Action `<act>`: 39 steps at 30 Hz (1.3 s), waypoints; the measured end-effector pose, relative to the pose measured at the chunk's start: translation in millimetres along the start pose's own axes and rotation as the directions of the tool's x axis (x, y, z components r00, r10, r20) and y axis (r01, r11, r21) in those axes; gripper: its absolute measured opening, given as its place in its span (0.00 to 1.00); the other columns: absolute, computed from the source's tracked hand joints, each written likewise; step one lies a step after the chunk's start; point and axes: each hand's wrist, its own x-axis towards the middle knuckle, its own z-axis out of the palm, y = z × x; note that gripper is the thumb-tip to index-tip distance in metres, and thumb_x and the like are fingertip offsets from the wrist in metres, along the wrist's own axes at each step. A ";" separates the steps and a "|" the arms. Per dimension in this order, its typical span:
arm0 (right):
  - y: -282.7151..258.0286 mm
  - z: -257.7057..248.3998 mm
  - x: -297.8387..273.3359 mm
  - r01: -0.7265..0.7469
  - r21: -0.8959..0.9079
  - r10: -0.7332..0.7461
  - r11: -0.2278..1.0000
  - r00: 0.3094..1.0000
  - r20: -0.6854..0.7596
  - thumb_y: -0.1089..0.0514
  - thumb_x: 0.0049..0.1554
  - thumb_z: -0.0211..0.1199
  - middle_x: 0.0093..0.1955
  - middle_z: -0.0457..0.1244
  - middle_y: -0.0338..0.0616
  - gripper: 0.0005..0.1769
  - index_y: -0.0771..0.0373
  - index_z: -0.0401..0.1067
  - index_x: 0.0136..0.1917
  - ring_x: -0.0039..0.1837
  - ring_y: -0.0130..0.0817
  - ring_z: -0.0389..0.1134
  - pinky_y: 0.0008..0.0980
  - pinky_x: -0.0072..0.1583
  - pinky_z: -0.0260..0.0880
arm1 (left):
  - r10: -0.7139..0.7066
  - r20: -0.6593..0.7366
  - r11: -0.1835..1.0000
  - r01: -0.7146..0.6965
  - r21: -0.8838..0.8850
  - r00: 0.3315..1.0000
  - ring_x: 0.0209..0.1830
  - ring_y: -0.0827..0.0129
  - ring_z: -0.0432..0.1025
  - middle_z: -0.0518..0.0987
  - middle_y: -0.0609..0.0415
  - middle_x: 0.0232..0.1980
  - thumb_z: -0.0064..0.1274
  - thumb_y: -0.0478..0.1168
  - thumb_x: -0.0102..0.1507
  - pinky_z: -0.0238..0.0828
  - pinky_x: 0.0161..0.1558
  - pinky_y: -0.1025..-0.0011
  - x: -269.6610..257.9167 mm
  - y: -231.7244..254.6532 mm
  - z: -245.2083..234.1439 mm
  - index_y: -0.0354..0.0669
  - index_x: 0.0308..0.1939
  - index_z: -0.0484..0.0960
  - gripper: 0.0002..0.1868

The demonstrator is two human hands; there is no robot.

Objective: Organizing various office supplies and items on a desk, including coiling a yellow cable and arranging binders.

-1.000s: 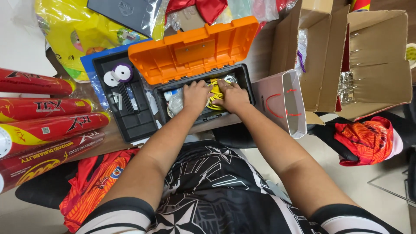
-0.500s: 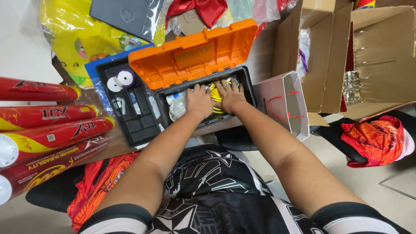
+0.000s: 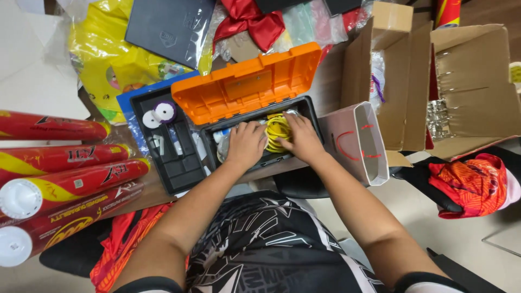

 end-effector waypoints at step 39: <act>-42.9 -78.1 32.5 -0.065 0.167 0.125 0.984 0.917 -0.379 0.58 0.57 0.68 0.68 0.58 0.54 0.33 0.63 0.62 0.72 0.70 0.50 0.60 0.44 0.70 0.62 | -0.464 -0.192 0.469 0.056 -0.881 0.864 0.75 0.61 0.58 0.64 0.45 0.74 0.40 0.46 0.75 0.50 0.74 0.66 28.2 -151.0 -88.5 0.41 0.75 0.60 0.26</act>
